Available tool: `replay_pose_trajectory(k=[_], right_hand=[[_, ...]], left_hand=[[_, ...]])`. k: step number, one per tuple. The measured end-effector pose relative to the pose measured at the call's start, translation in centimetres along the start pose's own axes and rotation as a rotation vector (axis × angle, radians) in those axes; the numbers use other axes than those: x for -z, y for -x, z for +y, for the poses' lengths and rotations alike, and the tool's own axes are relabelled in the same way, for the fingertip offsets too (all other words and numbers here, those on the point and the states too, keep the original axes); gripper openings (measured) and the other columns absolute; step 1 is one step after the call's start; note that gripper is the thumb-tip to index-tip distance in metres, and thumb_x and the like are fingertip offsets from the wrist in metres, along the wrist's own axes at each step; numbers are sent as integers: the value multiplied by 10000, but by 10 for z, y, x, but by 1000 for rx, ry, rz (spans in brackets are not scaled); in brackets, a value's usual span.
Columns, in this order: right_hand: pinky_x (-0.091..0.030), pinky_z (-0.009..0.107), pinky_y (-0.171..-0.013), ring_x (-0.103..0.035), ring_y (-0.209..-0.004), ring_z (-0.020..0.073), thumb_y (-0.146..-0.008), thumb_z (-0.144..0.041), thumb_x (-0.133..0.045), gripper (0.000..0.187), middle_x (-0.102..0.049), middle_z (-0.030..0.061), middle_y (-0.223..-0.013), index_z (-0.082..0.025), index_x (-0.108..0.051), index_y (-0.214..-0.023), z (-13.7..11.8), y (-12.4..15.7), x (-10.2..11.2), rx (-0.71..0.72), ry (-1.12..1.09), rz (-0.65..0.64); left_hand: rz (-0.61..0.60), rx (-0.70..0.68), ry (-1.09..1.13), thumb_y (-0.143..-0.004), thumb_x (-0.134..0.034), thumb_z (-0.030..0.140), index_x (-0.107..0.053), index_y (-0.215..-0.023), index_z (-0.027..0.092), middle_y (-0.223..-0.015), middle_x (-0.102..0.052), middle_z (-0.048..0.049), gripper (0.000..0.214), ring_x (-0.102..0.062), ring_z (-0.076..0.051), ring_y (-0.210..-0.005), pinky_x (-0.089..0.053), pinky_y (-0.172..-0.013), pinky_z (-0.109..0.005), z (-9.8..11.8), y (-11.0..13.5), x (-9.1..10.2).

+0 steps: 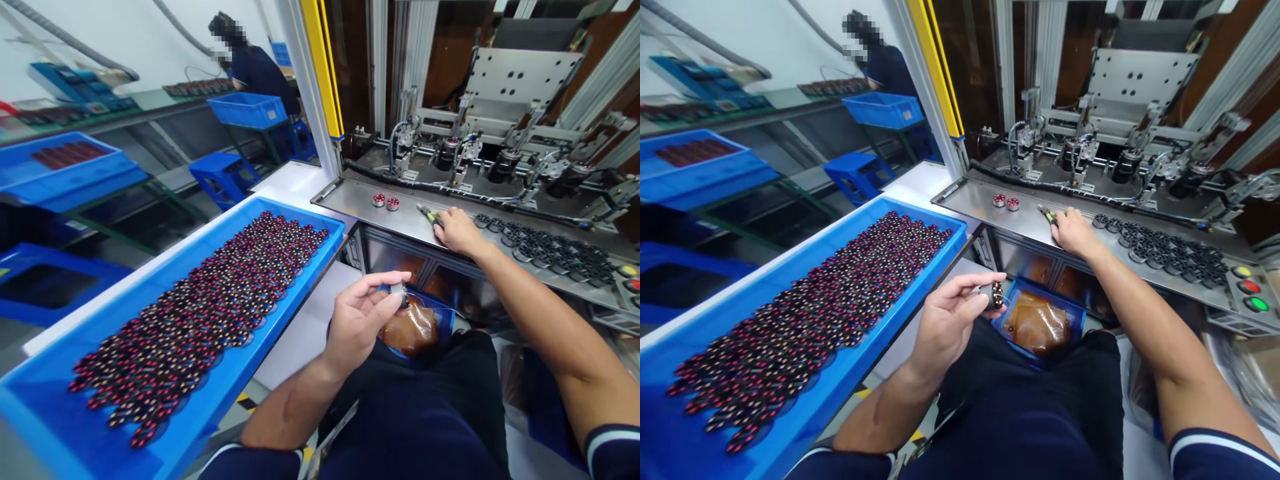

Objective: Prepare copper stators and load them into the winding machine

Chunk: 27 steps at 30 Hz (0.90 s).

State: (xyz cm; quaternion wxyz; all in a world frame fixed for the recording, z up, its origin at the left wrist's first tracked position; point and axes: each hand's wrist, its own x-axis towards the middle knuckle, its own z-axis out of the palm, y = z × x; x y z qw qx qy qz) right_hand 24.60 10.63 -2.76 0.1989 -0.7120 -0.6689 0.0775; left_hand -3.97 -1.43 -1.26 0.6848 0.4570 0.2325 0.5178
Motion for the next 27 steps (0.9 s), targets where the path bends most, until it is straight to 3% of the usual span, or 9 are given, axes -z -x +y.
replay_pose_trajectory(k=[4,7,10,12,15,19,24,27], right_hand=[[-543,429,-868,-653,-1018,295,-962,-369,-373,431,-665,175,-1112,-120,-556,-1262,-1,29,20,-1,-239,14],[-595,346,-714,-701,-871,219,-1009,-420,-249,469,-660,124,-1084,-168,-450,-1350,-13,91,27,29,-434,4],[-603,308,-690,-686,-772,184,-905,-425,-623,456,-646,51,-967,-236,-504,-1303,-29,170,20,108,-804,-45],[-607,291,-722,-687,-776,172,-917,-307,-644,377,-658,46,-948,-262,-550,-1280,-41,217,10,123,-873,-22],[-615,282,-730,-698,-773,171,-926,-185,-599,461,-685,59,-978,-302,-518,-1365,-55,262,-3,140,-917,-22],[-622,321,-739,-704,-779,183,-890,-122,-589,582,-693,65,-1037,-329,-487,-1424,-62,276,-4,188,-971,-12],[-554,445,-985,-674,-1121,288,-807,-115,-626,715,-671,118,-1264,-297,-465,-1480,-62,266,4,336,-811,53],[-532,453,-1025,-628,-1214,303,-797,-113,-625,728,-635,124,-1338,-289,-463,-1485,-64,265,2,358,-767,48]], left_hand=[[23,19,31,-778,-808,234,-771,-957,209,-1116,-784,-73,184,-751,-161,-882,-655,-707,-239,4,0,-4],[63,39,22,-768,-820,265,-776,-965,195,-1103,-787,-82,214,-749,-144,-810,-648,-681,-224,7,-1,-7],[30,51,-4,-783,-810,287,-764,-1053,186,-1160,-767,-105,293,-745,-124,-728,-637,-668,-212,7,-2,-10],[-20,42,1,-758,-832,250,-749,-1094,198,-1195,-756,-106,350,-750,-125,-740,-634,-694,-211,5,-2,-14],[-65,22,20,-734,-841,164,-741,-1104,213,-1196,-758,-92,387,-755,-131,-800,-632,-730,-206,1,1,-22],[-106,9,-4,-769,-807,129,-737,-1129,204,-1123,-781,-90,374,-757,-143,-855,-636,-762,-211,0,7,-33],[-158,23,-38,-801,-779,115,-733,-1152,240,-924,-806,-43,375,-757,-127,-787,-630,-752,-196,6,14,-39],[-149,20,-55,-802,-780,124,-731,-1155,232,-868,-801,-38,371,-749,-119,-731,-627,-723,-189,8,16,-37]])
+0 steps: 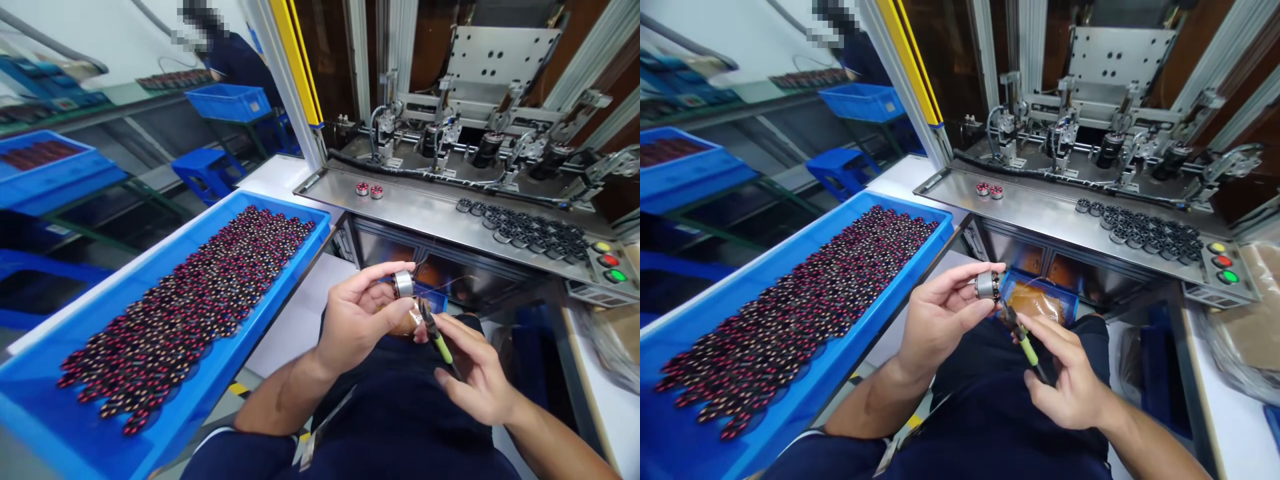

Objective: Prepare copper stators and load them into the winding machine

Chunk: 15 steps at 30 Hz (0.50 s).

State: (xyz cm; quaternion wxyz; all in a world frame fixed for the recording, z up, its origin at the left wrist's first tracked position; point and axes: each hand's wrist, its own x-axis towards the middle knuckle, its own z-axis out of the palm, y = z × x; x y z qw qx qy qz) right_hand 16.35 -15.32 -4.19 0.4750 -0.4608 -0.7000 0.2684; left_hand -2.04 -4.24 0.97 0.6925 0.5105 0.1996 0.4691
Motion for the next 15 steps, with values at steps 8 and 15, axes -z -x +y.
replay_pose_trajectory(k=[8,15], right_hand=[[-533,489,-1021,-640,-1181,303,-807,-109,-625,726,-639,125,-1308,-302,-458,-1486,1,1,-8,-21,-49,-8],[-581,463,-941,-682,-1103,301,-779,-94,-636,727,-670,124,-1270,-293,-497,-1465,0,-7,-7,0,-25,42]], left_hand=[[71,6,-52,-756,-824,181,-737,-1128,176,-936,-801,-86,382,-753,-155,-747,-635,-686,-210,-1,0,3],[44,19,-47,-773,-796,143,-730,-1132,185,-964,-800,-89,368,-758,-178,-764,-638,-667,-238,-1,2,2]])
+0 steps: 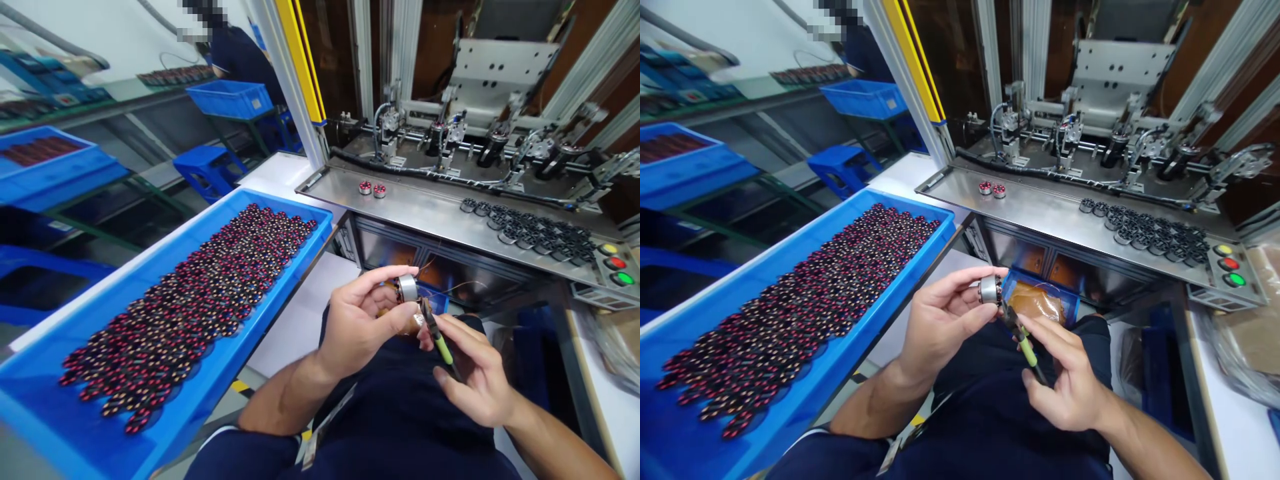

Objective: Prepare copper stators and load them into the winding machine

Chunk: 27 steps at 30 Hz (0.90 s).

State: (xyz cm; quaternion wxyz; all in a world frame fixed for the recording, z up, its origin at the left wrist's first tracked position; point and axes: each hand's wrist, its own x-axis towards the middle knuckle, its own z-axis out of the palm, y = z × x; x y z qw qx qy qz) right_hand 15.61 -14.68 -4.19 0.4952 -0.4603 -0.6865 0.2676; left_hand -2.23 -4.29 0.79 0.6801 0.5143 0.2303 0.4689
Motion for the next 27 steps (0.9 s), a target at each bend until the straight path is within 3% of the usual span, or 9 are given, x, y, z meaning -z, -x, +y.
replay_pose_trajectory(k=[3,8,15,23,27], right_hand=[[-608,447,-864,-708,-989,277,-787,-65,-621,722,-697,112,-1185,-308,-506,-1457,-2,-3,-1,12,-9,4],[-617,324,-704,-708,-823,211,-808,-17,-588,740,-722,65,-1020,-349,-497,-1463,-3,-2,-2,14,-22,19],[-605,401,-854,-699,-961,259,-797,-89,-613,709,-690,99,-1125,-308,-488,-1460,-8,4,1,-23,11,-23],[-580,425,-902,-675,-1008,260,-808,-94,-592,738,-638,111,-1197,-317,-431,-1493,-5,-2,-3,-19,4,-51],[-571,437,-896,-666,-1004,271,-800,-91,-604,746,-648,100,-1131,-317,-436,-1490,-5,-7,-3,-9,3,-58]], left_hand=[[-3,4,6,-773,-800,154,-729,-1136,180,-927,-800,-83,371,-752,-164,-748,-632,-675,-226,0,0,1],[-18,-13,42,-774,-803,148,-731,-1137,200,-903,-798,-65,374,-754,-160,-782,-636,-713,-230,-1,0,2],[-32,-135,44,-820,-764,171,-741,-1089,219,-1173,-759,-90,274,-749,-170,-902,-628,-732,-229,-6,1,4],[37,-283,-93,-877,-685,124,-748,-1050,241,-1152,-764,-44,218,-727,-168,-1042,-586,-909,-257,-6,1,2],[33,-314,-144,-872,-676,98,-745,-1068,241,-1167,-759,-47,252,-718,-178,-1075,-579,-929,-270,-4,1,3]])
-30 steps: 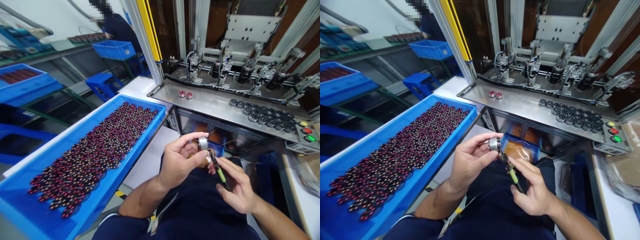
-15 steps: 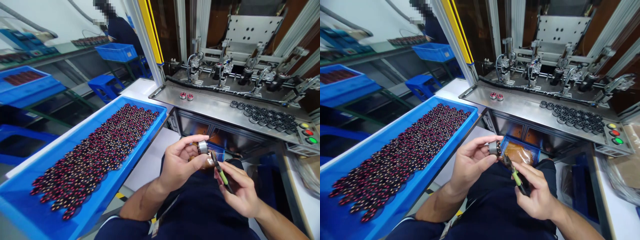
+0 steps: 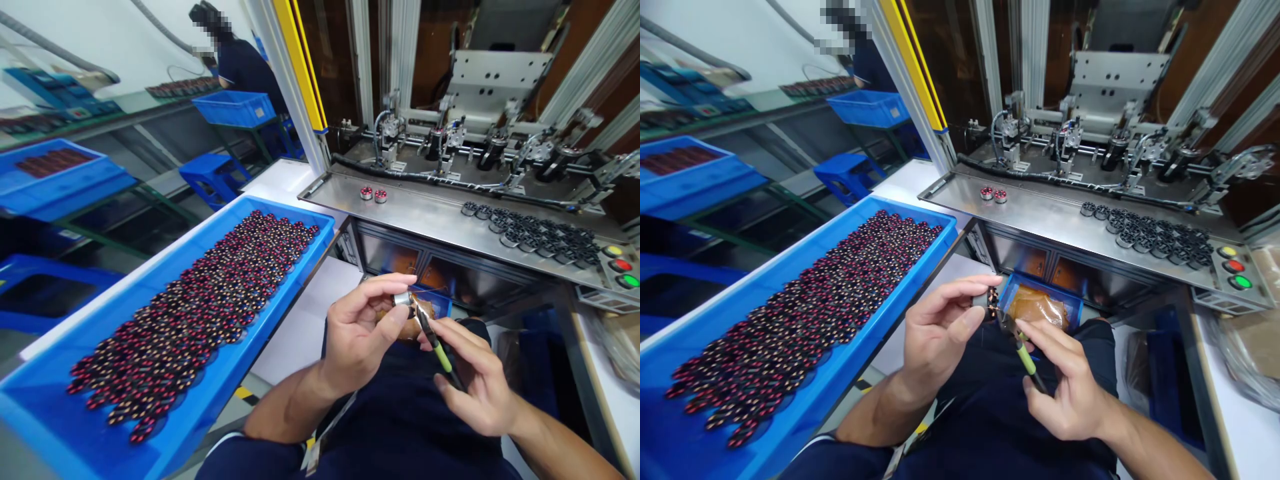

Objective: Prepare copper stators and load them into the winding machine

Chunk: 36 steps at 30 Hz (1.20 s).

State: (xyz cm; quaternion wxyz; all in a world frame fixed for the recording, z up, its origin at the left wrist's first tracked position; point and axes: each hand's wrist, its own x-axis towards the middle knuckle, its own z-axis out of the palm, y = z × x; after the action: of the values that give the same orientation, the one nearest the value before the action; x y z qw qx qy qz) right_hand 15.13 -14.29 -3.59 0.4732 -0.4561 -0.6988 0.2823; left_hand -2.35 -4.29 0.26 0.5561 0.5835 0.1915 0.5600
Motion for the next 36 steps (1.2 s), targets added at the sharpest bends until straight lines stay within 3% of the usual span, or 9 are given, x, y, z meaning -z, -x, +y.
replay_pose_trajectory(k=[4,9,15,20,29,36], right_hand=[[-568,432,-863,-660,-953,262,-797,-82,-609,739,-648,86,-1057,-314,-451,-1481,-2,-3,0,14,-18,6],[-570,348,-719,-648,-801,209,-791,-23,-583,756,-662,62,-954,-312,-461,-1479,-2,-3,0,45,5,22],[-566,329,-833,-673,-875,198,-814,-42,-590,690,-688,62,-1000,-282,-494,-1454,2,0,4,24,108,78],[-519,366,-991,-627,-1097,236,-821,-93,-603,705,-623,104,-1216,-251,-443,-1489,-1,-1,6,33,106,33],[-554,348,-903,-621,-1131,267,-813,-89,-601,716,-641,100,-1182,-282,-446,-1486,-5,-5,5,35,82,29],[-541,369,-935,-639,-1065,241,-819,-81,-578,717,-612,108,-1233,-276,-431,-1493,-7,0,6,14,15,-9]], left_hand=[[-21,-18,-33,-867,-677,89,-740,-1083,244,-1170,-757,-47,273,-704,-181,-1103,-563,-961,-281,1,1,2],[-37,-26,-60,-857,-680,71,-741,-1084,247,-1167,-757,-43,294,-695,-176,-1114,-548,-985,-277,1,4,4],[-44,-67,-76,-840,-677,43,-732,-1100,231,-1175,-753,-54,326,-699,-172,-1107,-569,-940,-252,0,4,3],[-61,-130,-137,-818,-673,20,-722,-1118,229,-1184,-750,-52,369,-694,-176,-1118,-554,-998,-282,-1,5,4],[-108,-210,-229,-778,-684,-3,-710,-1126,213,-1171,-756,-58,411,-706,-199,-1105,-568,-995,-319,2,7,6],[-94,-206,-236,-785,-677,0,-710,-1121,216,-1180,-753,-55,401,-706,-190,-1099,-568,-993,-309,1,7,7]])
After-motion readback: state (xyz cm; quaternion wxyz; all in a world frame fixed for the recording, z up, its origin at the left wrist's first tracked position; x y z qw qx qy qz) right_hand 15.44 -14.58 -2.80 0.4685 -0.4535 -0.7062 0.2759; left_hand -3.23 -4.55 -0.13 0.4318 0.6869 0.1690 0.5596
